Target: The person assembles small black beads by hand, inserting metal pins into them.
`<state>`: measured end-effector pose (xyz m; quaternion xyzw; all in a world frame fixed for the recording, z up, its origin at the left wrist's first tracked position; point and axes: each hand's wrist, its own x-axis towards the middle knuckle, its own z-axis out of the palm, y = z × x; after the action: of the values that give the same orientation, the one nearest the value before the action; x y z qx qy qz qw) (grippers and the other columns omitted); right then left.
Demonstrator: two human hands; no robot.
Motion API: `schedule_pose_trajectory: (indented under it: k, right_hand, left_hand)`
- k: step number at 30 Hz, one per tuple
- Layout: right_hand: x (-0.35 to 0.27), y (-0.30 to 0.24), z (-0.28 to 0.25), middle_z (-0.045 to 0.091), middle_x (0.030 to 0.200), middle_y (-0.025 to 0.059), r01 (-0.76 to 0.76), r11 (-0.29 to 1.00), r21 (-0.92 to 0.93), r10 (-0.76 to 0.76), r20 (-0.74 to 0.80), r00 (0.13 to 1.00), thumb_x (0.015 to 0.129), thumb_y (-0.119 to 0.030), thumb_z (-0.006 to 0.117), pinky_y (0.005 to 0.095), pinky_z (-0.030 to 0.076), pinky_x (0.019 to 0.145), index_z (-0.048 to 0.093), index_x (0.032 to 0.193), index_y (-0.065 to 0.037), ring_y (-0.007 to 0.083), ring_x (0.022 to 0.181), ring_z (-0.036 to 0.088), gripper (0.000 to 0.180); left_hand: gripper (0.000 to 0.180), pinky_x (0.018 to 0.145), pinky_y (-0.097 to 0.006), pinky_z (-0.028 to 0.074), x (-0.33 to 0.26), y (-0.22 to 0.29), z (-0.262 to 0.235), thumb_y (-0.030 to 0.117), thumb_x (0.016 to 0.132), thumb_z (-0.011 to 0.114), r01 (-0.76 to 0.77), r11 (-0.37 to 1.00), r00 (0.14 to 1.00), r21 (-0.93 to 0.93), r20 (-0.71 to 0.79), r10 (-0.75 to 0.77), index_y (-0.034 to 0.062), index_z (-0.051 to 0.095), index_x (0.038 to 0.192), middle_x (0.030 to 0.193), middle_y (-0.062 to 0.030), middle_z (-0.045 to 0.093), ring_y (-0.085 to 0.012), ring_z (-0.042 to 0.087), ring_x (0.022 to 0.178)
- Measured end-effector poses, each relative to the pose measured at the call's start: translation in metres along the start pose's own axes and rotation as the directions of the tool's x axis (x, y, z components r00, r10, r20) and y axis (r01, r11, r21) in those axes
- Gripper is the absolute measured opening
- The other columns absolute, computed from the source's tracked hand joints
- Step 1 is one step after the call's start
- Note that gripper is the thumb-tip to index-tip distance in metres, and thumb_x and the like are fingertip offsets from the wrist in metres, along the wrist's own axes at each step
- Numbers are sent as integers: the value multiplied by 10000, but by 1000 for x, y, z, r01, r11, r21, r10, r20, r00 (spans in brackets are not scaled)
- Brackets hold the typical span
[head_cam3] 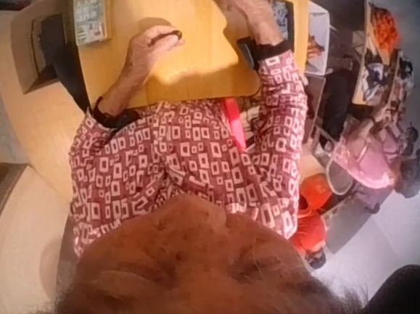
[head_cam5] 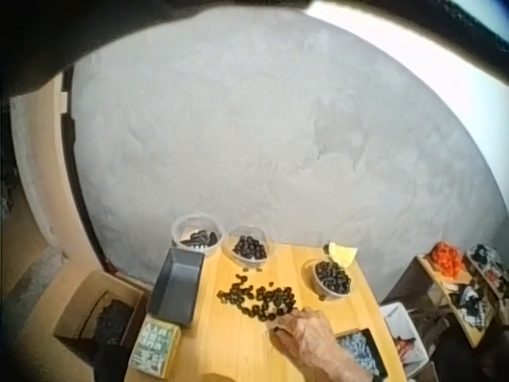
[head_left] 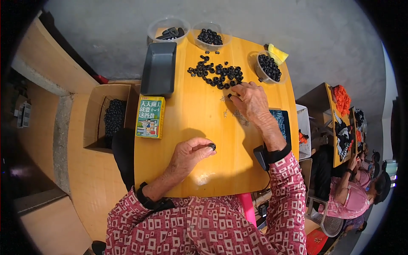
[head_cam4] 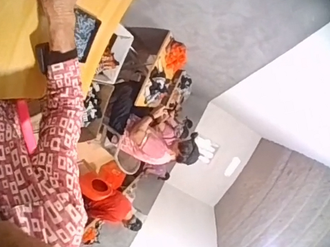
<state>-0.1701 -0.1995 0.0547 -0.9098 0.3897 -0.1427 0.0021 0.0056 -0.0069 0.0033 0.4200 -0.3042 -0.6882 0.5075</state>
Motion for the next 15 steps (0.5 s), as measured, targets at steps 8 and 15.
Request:
schedule_pose_trajectory:
  k: [8, 15]
  right_hand:
    - [4, 11, 38, 664, 887, 77, 21, 996, -88, -12, 101, 995, 783, -163, 644, 406, 483, 769, 694, 866, -82, 281, 881, 593, 127]
    - [-12, -26, -12, 600, 825, 142, 66, 973, 220, -20, -206, 978, 781, -107, 662, 443, 485, 719, 623, 862, -37, 349, 818, 584, 114]
  left_hand:
    - [211, 852, -270, 523, -4, 1, 10, 62, 913, 632, 84, 995, 993, 58, -87, -78, -44, 622, 1095, 990, -85, 670, -163, 660, 945]
    - [177, 810, -276, 534, -1, -7, -7, 49, 908, 624, -88, 995, 992, 51, -87, 92, -24, 634, 1069, 978, -75, 671, -177, 681, 882]
